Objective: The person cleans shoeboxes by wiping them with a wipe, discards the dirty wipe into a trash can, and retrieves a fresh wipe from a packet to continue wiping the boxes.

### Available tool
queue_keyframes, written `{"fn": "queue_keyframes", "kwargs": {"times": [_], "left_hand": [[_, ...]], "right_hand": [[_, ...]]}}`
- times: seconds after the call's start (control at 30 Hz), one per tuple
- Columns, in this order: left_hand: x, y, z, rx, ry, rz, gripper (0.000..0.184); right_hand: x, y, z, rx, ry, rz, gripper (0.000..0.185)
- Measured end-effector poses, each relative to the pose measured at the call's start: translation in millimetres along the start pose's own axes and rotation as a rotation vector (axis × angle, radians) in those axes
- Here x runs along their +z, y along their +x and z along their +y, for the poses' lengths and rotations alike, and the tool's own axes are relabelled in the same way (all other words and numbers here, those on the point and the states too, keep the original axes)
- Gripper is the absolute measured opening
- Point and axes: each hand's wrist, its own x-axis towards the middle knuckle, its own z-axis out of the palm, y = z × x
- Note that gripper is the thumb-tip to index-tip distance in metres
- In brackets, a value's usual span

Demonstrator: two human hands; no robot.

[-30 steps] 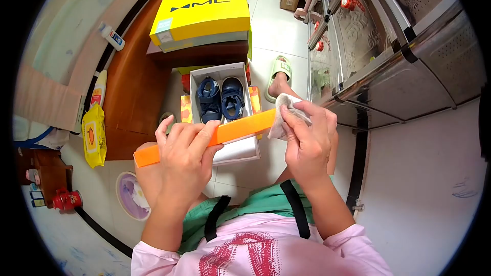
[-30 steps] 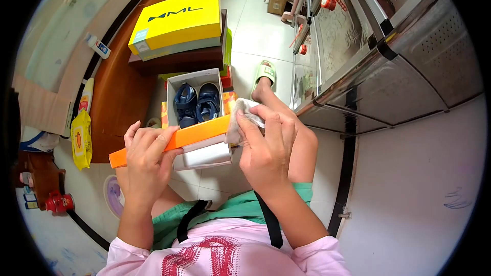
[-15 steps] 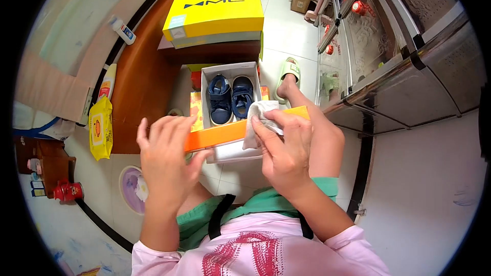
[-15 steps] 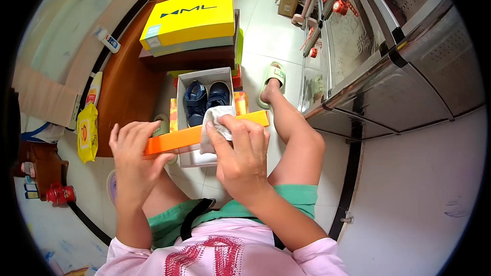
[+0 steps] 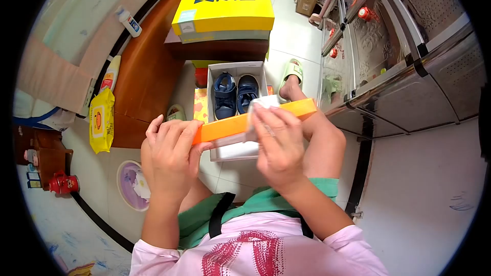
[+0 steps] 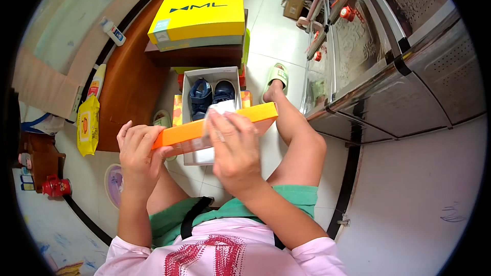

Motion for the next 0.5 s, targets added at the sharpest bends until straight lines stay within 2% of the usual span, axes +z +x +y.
{"fn": "queue_keyframes", "kwargs": {"times": [0.13,0.23,0.4,0.5], "left_hand": [[-2.4,-0.7,1.8,-0.048,0.059,-0.003,0.034],[-4.7,3.2,8.0,-0.062,0.049,-0.008,0.033],[-2.6,2.2,4.6,-0.057,0.027,0.018,0.033],[-2.2,0.1,4.8,-0.048,0.038,0.024,0.034]], "right_hand": [[17.5,3.7,-6.9,-0.075,0.132,0.030,0.037],[6.4,4.2,5.3,-0.090,0.076,0.024,0.036],[0.2,-0.9,19.9,-0.002,0.014,0.102,0.043],[5.8,2.2,9.0,0.019,0.025,0.073,0.040]]}}
